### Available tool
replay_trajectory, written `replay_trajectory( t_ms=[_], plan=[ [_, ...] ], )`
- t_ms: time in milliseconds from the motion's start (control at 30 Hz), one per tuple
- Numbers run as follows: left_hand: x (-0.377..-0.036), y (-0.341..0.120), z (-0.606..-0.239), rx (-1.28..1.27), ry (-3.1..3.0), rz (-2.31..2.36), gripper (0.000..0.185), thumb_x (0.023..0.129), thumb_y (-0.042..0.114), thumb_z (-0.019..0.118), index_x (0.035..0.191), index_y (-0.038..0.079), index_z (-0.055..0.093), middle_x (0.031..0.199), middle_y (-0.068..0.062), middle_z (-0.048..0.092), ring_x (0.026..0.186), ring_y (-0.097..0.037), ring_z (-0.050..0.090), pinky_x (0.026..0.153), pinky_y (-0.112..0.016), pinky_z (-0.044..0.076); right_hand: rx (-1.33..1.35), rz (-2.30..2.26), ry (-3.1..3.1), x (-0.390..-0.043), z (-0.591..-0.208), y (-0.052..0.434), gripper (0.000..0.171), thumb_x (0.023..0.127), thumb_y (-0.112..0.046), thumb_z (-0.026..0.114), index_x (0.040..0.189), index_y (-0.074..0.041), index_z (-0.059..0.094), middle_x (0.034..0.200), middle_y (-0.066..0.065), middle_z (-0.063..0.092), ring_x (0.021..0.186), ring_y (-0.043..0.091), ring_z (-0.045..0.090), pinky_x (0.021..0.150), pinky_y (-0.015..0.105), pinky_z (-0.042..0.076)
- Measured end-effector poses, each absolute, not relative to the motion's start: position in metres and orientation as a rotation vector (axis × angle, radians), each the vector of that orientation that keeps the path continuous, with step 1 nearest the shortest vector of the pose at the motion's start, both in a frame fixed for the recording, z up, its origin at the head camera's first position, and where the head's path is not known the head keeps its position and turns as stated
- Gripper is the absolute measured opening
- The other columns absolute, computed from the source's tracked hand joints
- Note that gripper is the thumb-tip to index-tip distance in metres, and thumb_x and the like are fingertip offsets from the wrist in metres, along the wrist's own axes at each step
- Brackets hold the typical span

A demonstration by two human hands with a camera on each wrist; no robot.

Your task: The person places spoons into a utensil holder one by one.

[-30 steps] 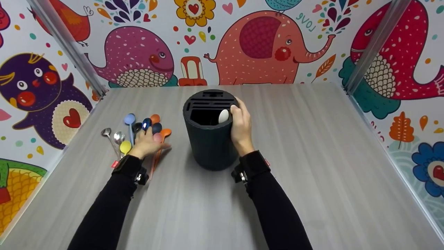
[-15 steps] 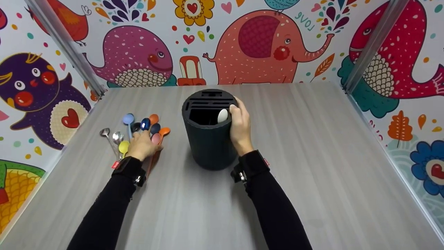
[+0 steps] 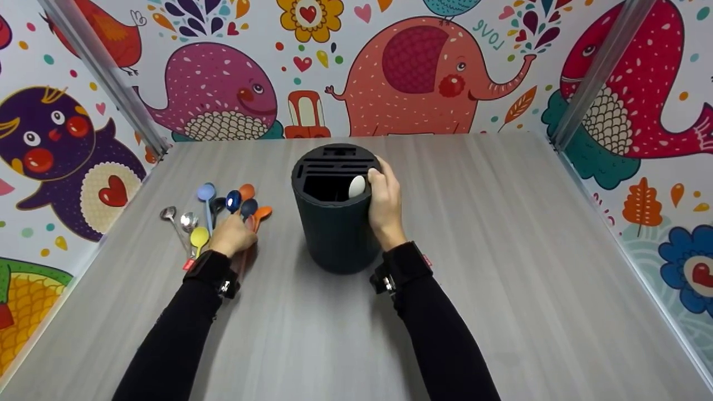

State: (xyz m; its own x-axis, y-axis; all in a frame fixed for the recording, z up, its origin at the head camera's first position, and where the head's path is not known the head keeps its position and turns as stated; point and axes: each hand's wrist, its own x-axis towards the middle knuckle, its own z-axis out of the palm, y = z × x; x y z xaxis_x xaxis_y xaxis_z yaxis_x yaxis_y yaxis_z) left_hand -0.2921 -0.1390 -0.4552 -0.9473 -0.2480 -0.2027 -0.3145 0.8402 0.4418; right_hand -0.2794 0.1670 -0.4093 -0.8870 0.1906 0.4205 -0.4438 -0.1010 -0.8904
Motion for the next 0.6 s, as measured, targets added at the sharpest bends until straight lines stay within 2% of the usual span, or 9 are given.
replay_trajectory(
  t_ms=[200,300,433,600],
  plan=[
    [-0.2911,-0.1400,-0.4580,-0.411,2.895,0.732,0.009,0.088,0.016,0.063,0.090,0.008,0.060,0.104,-0.019,0.068,0.090,-0.035,0.064,0.073,-0.048,0.050,0.276,2.032,-1.760,-0.2800,-0.4100,0.1671,0.048,0.096,-0.017,0.039,0.134,0.002,0.061,0.126,0.012,0.065,0.117,0.021,0.058,0.105,0.033,0.040],
    [-0.2904,-0.1388,-0.4581,-0.405,2.900,0.755,0.017,0.097,0.022,0.055,0.085,0.010,0.057,0.103,-0.018,0.067,0.091,-0.036,0.064,0.073,-0.048,0.050,0.269,2.031,-1.762,-0.2798,-0.4101,0.1675,0.048,0.095,-0.017,0.039,0.134,0.002,0.061,0.126,0.012,0.065,0.117,0.021,0.058,0.104,0.033,0.040],
    [-0.2895,-0.1359,-0.4572,-0.421,2.927,0.825,0.030,0.103,0.031,0.046,0.096,0.007,0.061,0.114,-0.022,0.067,0.102,-0.042,0.065,0.081,-0.054,0.050,0.272,2.029,-1.766,-0.2797,-0.4098,0.1677,0.048,0.096,-0.017,0.039,0.134,0.003,0.060,0.127,0.014,0.065,0.117,0.021,0.057,0.105,0.033,0.039],
    [-0.2914,-0.1312,-0.4550,-0.400,2.983,0.961,0.029,0.102,0.025,0.050,0.116,0.000,0.057,0.119,-0.024,0.065,0.107,-0.045,0.063,0.086,-0.057,0.049,0.280,2.030,-1.762,-0.2800,-0.4093,0.1678,0.047,0.097,-0.016,0.039,0.135,0.004,0.059,0.128,0.015,0.064,0.119,0.021,0.057,0.106,0.033,0.039]
  ],
)
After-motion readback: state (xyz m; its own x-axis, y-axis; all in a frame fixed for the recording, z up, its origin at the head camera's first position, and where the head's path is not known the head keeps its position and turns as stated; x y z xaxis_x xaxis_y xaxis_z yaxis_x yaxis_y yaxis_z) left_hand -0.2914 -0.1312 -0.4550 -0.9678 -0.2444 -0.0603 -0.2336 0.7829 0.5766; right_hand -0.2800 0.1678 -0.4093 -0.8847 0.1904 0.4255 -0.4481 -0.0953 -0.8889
